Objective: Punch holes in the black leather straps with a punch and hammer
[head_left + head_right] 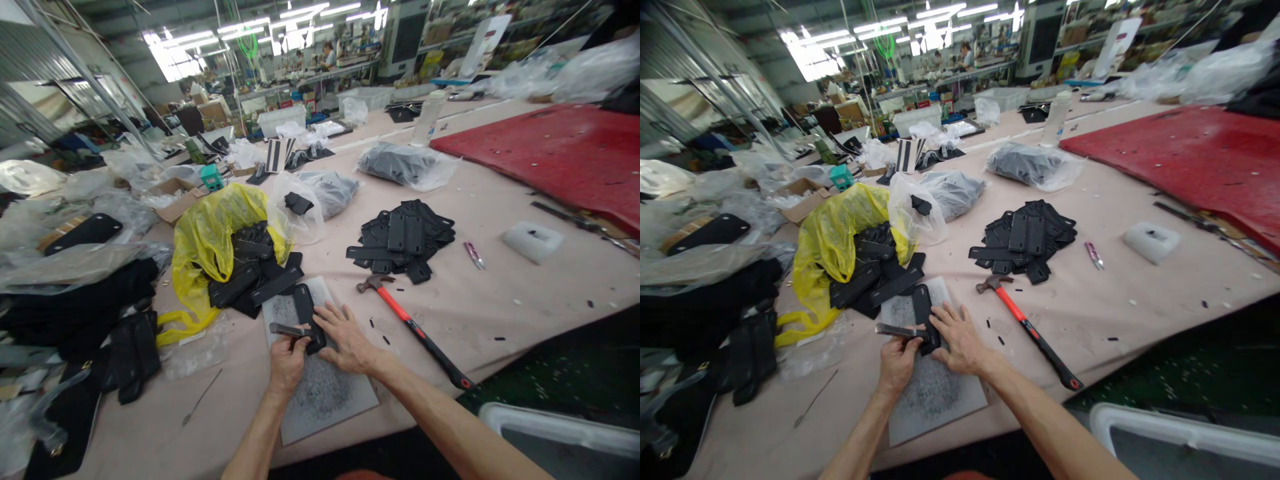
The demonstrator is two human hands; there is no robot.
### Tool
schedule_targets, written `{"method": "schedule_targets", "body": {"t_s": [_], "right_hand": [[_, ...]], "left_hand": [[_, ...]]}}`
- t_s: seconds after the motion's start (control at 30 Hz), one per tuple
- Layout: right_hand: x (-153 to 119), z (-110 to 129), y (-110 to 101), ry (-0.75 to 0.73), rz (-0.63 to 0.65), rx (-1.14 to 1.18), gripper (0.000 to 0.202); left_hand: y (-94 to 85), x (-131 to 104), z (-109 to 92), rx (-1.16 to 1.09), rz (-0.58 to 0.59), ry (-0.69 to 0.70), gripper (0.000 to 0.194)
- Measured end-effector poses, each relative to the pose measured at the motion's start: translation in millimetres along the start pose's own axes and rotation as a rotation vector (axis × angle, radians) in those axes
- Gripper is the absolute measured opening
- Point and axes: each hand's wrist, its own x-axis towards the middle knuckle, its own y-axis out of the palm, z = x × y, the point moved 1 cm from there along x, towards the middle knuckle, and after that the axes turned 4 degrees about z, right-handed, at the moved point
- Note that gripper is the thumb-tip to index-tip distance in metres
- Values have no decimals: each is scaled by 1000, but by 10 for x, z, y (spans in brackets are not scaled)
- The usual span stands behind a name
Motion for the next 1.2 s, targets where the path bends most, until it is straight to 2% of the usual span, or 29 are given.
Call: {"method": "schedule_targets", "body": {"t_s": [0.2,0.6,0.87,1.2], "right_hand": [[47,39,15,26,-41,-1,77],[34,18,26,22,-85,20,78],[27,9,13,17,-97,45,77],[21,2,16,6,-109,54,78]], "left_hand": [[8,-6,57,66,26,69,19],[28,-3,4,151,39,137,20],[35,4,-6,196,65,124,21],[108,0,0,357,63,235,20]]}}
